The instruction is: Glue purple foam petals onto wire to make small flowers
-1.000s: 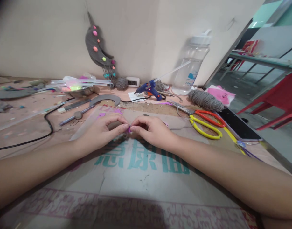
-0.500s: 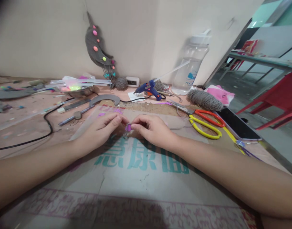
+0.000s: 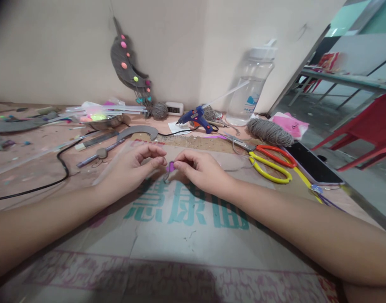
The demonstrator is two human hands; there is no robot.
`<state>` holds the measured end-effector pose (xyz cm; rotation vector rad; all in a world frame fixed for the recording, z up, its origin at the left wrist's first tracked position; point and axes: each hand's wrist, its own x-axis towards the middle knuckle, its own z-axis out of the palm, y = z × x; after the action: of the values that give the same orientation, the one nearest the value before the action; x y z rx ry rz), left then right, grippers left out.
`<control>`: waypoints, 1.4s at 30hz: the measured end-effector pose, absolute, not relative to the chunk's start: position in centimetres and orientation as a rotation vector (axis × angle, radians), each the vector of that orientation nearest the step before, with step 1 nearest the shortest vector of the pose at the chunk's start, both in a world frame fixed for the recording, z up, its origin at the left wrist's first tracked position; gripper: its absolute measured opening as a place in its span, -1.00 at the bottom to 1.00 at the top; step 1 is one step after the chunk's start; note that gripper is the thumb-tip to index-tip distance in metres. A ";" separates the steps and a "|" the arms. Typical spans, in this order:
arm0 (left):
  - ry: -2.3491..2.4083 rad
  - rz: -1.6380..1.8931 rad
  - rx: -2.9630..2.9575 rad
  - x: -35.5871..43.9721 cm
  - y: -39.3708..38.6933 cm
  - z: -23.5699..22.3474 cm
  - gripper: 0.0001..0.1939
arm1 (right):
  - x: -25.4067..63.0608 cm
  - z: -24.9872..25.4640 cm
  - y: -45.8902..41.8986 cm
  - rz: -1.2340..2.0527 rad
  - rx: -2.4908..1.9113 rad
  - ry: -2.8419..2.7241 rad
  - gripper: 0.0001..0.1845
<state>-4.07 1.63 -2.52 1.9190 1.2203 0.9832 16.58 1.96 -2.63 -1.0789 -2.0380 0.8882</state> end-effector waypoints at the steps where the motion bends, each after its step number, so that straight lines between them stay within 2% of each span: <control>1: 1.197 0.972 1.917 -4.0 1.6 -2.5 -0.78 | 16.6 -2.7 2.0 0.900 -1.075 -2.028 -0.77; 5: 1.123 0.886 1.969 -4.0 1.5 -2.6 -0.71 | 16.6 -2.8 2.1 0.898 -1.064 -2.023 -0.78; 33: 1.129 0.807 2.154 -3.9 1.4 -2.7 -0.80 | 16.5 -2.5 1.7 0.818 -1.078 -2.132 -0.79; 42: 1.101 0.850 2.061 -3.9 1.5 -2.5 -0.67 | 16.7 -3.0 2.1 0.798 -1.052 -2.092 -0.78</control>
<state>-3.91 1.51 -2.54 2.0606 1.1014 0.8504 16.66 2.13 -2.96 -1.0525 -2.0924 0.7979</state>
